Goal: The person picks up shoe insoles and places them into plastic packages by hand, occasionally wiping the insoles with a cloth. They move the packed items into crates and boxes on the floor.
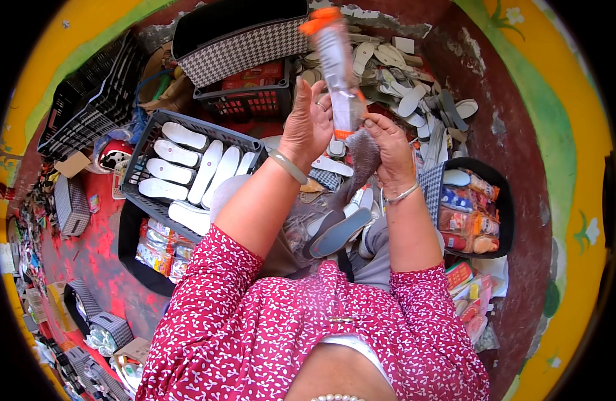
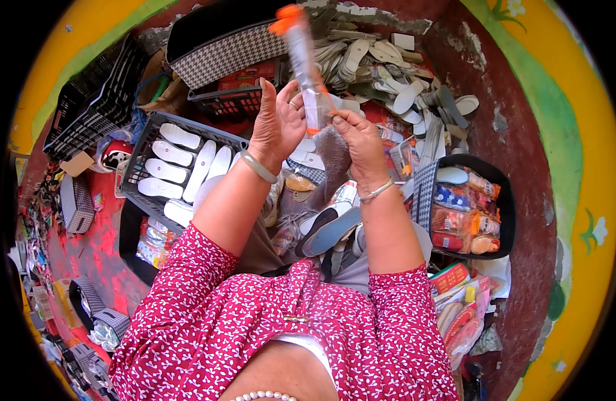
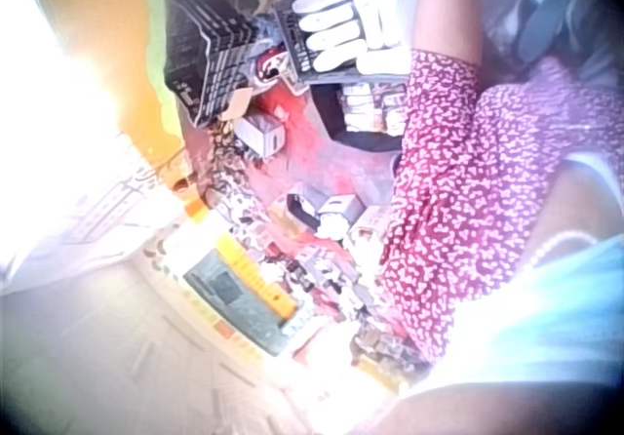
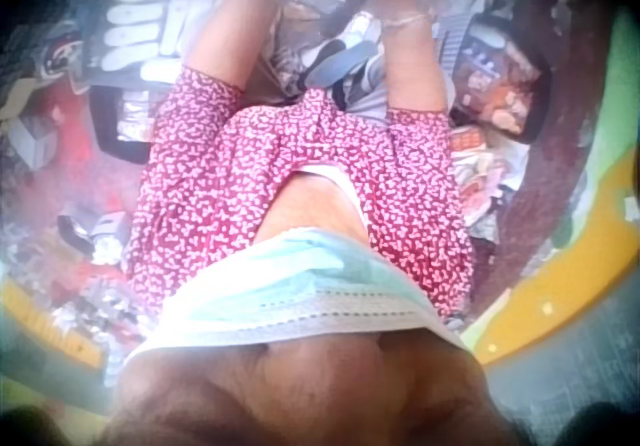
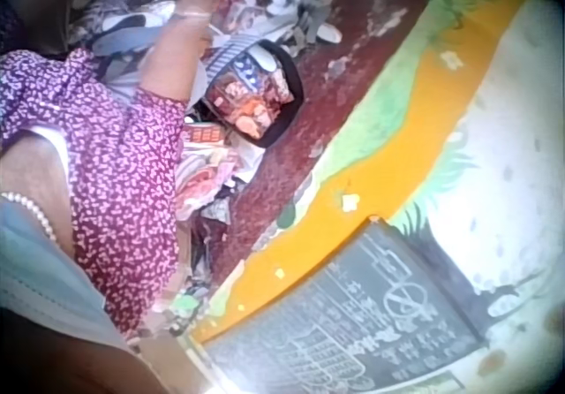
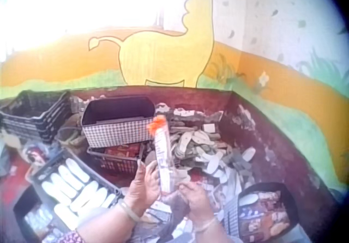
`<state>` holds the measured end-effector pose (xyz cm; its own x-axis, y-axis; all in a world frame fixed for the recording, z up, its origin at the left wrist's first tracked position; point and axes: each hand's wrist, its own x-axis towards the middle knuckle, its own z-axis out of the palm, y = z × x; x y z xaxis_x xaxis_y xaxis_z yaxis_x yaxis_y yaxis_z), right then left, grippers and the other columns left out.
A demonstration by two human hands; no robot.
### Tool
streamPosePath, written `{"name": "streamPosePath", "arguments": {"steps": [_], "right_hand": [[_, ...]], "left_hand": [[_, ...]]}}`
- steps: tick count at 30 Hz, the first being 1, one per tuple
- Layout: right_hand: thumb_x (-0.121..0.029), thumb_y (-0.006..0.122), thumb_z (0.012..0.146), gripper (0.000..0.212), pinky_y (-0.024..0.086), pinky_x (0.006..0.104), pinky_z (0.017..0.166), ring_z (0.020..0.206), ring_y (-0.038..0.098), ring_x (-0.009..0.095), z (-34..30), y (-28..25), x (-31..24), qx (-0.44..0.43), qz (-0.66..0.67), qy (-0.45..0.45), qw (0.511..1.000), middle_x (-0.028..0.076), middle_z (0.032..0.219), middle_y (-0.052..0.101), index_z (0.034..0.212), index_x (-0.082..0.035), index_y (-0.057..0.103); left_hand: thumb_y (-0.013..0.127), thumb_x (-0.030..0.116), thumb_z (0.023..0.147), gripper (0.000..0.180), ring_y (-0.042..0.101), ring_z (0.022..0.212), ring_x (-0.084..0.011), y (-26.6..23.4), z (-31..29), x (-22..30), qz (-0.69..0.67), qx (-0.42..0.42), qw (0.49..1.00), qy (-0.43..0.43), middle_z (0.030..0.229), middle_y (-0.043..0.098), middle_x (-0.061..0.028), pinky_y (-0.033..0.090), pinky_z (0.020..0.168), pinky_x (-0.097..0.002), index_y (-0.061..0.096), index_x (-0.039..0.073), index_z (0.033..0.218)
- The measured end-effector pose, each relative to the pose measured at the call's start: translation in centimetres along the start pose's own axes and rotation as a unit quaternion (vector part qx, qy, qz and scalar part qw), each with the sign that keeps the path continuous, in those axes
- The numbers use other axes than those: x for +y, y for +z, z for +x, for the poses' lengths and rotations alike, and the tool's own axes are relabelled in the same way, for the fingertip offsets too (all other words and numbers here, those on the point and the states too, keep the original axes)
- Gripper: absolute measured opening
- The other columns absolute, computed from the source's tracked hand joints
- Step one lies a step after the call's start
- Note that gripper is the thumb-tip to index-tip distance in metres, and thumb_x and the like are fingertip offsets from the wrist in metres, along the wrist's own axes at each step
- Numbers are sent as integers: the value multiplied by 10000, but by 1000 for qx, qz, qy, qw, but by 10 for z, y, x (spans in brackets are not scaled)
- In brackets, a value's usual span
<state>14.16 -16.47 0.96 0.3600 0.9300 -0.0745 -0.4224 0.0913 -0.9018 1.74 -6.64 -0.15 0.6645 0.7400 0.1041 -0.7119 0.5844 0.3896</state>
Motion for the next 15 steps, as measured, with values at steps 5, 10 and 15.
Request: {"name": "streamPosePath", "arguments": {"steps": [5,10,15], "right_hand": [[-55,527,866,189,570,390,631,725,649,197,-3,-14,-8,-90,161,87,979,115,883,646,1030,24,579],[-68,541,861,202,551,324,609,705,638,182,-5,-18,-3,-85,135,138,978,110,881,642,1037,27,572],[-104,571,853,237,533,288,650,720,627,175,3,-26,-19,-20,72,136,988,106,882,638,1052,25,566]], "left_hand": [[591,406,819,635,489,1152,-276,4,2,13,30,-16,999,-23,1231,511,-157,381,987,-425,415,-14,1261],[599,282,787,643,445,1196,-317,13,-1,17,-22,-132,990,-32,1287,454,-198,395,979,-431,362,-38,1293],[536,173,817,574,383,1240,-372,5,4,21,-37,-89,995,-3,1289,437,-218,377,991,-489,330,-38,1310]]}}
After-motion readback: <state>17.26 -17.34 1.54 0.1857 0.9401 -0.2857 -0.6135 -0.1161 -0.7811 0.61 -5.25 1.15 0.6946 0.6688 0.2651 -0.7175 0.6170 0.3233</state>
